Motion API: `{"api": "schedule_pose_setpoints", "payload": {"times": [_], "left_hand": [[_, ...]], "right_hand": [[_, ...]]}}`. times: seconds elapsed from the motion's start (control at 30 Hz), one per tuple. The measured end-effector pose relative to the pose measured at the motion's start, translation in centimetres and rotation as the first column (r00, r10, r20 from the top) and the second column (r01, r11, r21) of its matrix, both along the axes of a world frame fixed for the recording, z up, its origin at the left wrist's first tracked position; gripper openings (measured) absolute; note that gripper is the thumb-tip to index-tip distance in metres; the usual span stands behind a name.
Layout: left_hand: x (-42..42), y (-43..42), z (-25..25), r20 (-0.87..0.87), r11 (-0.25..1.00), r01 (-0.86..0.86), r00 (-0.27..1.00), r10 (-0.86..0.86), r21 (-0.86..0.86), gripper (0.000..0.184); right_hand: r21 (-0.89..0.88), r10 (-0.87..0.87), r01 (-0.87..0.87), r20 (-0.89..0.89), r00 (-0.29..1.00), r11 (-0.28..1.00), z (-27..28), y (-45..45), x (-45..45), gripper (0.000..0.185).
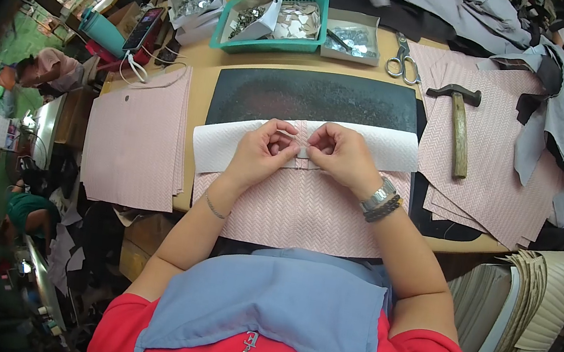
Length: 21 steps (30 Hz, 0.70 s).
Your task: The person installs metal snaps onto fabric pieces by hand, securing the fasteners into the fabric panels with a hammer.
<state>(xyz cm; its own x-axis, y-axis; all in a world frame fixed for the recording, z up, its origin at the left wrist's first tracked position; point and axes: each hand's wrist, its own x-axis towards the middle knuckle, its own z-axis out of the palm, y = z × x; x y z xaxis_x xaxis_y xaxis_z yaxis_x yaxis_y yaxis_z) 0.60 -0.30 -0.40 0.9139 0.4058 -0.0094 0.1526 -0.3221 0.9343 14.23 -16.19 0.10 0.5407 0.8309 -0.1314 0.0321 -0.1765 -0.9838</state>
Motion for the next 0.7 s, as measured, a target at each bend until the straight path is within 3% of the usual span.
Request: {"api": "schedule_pose_setpoints", "payload": {"times": [0.23, 0.33, 0.53, 0.7], "left_hand": [[-0.2, -0.1, 1.0, -0.046, 0.992, -0.005, 0.999, 0.011, 0.125, 0.027], [0.2, -0.4, 0.4, 0.015, 0.992, -0.043, 0.999, 0.041, 0.115, 0.029], [0.2, -0.4, 0.7, -0.029, 0.998, -0.045, 0.998, 0.047, 0.053, 0.029], [0.3, -0.3, -0.4, 0.053, 0.986, -0.038, 0.998, 0.030, 0.160, 0.025]], "right_hand": [[-0.022, 0.018, -0.016, 0.115, 0.993, 1.000, -0.5, 0.2, -0.2, 0.013], [-0.008, -0.019, 0.020, 0.162, 0.987, 1.000, -0.3, 0.4, -0.4, 0.013], [0.026, -0.031, 0.024, 0.286, 0.958, 0.999, 0.2, 0.6, -0.8, 0.013], [0.052, -0.006, -0.016, 0.395, 0.919, 0.999, 0.1, 0.3, -1.2, 0.012]]}}
